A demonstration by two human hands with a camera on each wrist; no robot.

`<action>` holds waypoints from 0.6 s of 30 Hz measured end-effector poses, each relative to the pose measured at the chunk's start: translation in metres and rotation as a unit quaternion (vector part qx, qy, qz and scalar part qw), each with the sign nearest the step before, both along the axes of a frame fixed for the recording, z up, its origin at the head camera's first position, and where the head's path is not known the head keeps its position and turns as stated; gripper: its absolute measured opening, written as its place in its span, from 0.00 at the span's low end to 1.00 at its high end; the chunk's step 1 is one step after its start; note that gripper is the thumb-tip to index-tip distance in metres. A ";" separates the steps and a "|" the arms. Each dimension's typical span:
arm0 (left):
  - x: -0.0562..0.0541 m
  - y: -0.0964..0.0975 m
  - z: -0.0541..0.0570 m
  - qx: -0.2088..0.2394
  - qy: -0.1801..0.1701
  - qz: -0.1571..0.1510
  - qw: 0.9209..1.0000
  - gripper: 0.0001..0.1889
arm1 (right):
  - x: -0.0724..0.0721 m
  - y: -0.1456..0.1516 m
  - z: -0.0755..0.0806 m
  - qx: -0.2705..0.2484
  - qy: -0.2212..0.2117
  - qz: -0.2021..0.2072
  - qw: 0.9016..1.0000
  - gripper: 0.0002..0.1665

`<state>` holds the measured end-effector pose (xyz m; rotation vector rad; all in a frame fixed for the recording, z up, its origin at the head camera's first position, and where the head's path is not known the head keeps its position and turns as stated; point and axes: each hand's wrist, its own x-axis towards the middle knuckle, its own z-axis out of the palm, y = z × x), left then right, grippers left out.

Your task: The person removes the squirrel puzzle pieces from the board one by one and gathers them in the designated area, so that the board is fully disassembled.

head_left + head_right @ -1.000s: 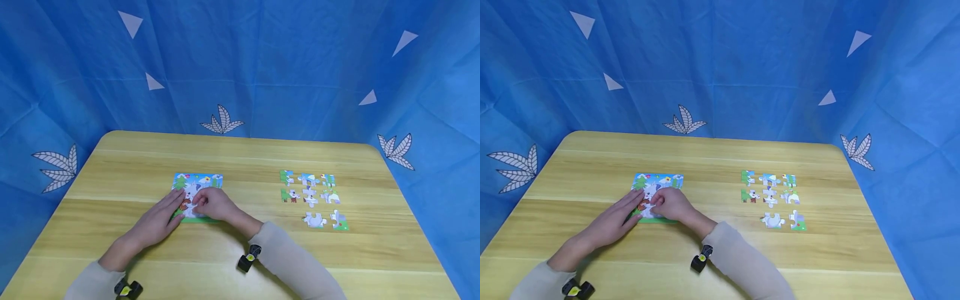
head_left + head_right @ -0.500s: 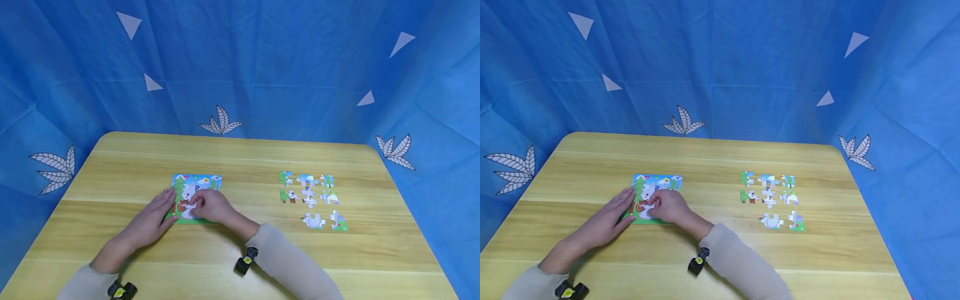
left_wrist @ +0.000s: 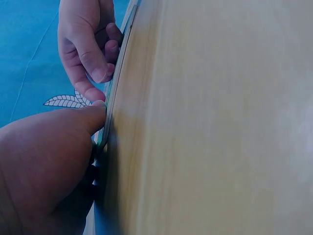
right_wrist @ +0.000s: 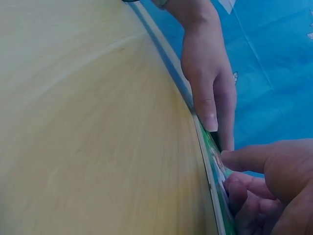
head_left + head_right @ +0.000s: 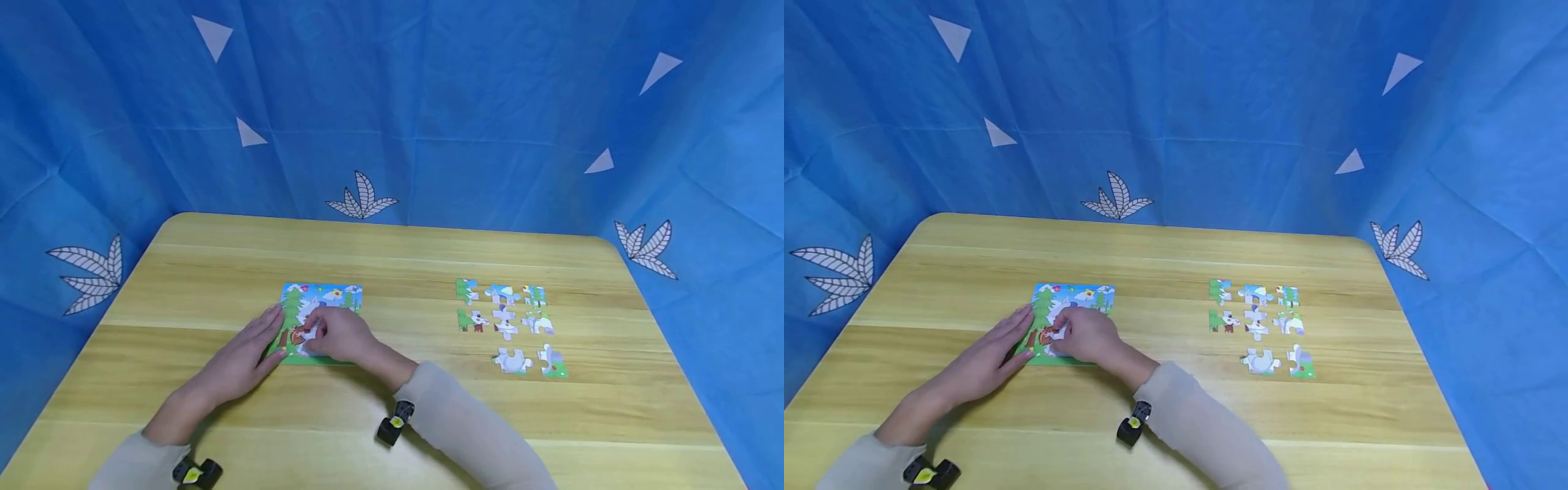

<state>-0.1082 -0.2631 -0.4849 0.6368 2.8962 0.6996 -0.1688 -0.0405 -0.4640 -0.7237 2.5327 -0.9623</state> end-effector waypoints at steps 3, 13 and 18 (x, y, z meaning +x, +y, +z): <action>0.000 0.000 0.000 0.003 0.000 0.003 1.000 0.36 | 0.000 -0.004 0.001 0.007 0.004 0.008 1.000 0.12; 0.000 0.001 0.000 0.000 -0.012 0.007 1.000 0.36 | 0.000 -0.010 0.000 0.017 0.015 0.020 1.000 0.11; 0.001 0.001 0.001 0.000 -0.008 0.007 1.000 0.36 | -0.002 -0.011 0.000 0.005 -0.011 0.005 1.000 0.08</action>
